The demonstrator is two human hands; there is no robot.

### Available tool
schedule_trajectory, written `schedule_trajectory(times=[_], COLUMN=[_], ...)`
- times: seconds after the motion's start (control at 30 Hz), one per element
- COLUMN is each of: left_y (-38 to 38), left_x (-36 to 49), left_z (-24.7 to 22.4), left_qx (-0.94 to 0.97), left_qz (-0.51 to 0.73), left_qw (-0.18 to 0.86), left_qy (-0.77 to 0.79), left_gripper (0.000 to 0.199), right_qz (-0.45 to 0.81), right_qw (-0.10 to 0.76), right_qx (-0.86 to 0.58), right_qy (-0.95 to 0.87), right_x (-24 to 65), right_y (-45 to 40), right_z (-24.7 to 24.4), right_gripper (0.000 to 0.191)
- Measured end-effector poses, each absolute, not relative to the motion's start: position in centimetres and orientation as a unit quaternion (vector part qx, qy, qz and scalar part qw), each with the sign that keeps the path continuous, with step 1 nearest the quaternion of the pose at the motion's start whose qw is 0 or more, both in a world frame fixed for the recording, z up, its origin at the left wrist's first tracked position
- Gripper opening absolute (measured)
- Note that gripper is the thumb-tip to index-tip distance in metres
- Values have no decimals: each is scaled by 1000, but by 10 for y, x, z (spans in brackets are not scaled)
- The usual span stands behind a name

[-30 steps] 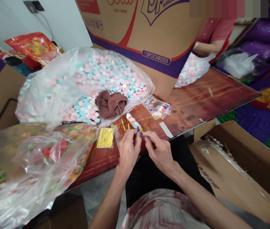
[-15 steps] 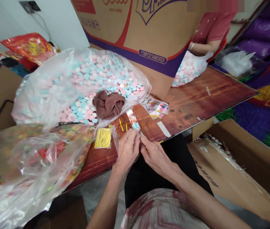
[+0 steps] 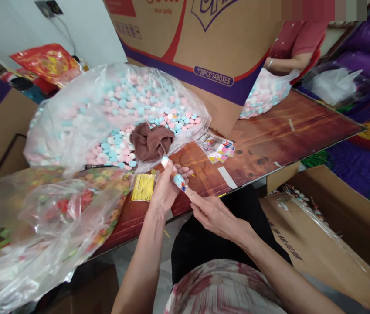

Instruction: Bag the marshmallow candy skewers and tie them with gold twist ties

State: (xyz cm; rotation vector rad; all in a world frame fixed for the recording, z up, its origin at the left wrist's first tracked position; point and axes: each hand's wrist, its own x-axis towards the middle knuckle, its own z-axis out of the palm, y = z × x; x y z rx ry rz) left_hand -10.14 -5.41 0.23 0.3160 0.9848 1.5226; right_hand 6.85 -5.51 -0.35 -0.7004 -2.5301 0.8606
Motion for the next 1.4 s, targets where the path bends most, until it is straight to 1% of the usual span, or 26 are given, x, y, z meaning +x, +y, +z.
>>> schedule_trajectory(times=[0.1,0.17,0.27,0.4,0.53,0.6,0.67,0.73,0.97,1.07,1.17,1.27,1.33,1.4], left_y=[-51,-51,-53,-54,-55,-56,-57,-58,-58,-59,-59,-59,-58,-57], left_x=[-105,-101,-93,-86,-87,-86,-85,-83,-76,-73,-73,-76,-78,-79], left_z=[4,5,7,10,12,12,12,13,17,16,15,12,10,8], left_qx=[131,129,121,105,82,77,77,78,97,98,89,61,49,42], left_qz=[680,700,720,723,727,730,735,740,733,733,730,727,735,748], left_qw=[599,583,562,565,581,581,574,565,565,561,565,581,581,570], left_qy=[402,392,388,385,356,351,353,355,365,372,375,361,346,335], left_gripper=[24,21,20,20,20,21,22,22,23,21,19,21,22,22], right_qz=[229,226,304,505,657,682,668,657,746,745,720,624,541,486], right_qw=[174,174,179,183,188,210,248,268,259,260,252,272,309,345], right_qx=[-286,-296,-304,-276,-254,-263,-283,-294,-268,-266,-264,-290,-336,-379], right_qy=[-914,-912,-885,-797,-684,-649,-642,-640,-552,-553,-590,-672,-706,-708], right_x=[68,68,66,63,58,56,54,53,47,45,45,49,51,51], right_y=[-57,-59,-60,-63,-71,-75,-78,-79,-81,-75,-66,-62,-66,-73], right_z=[-10,-10,-3,10,11,8,6,6,8,7,8,12,13,11], right_gripper=[57,54,50,44,58,59,55,50,47,44,33,23,21,22])
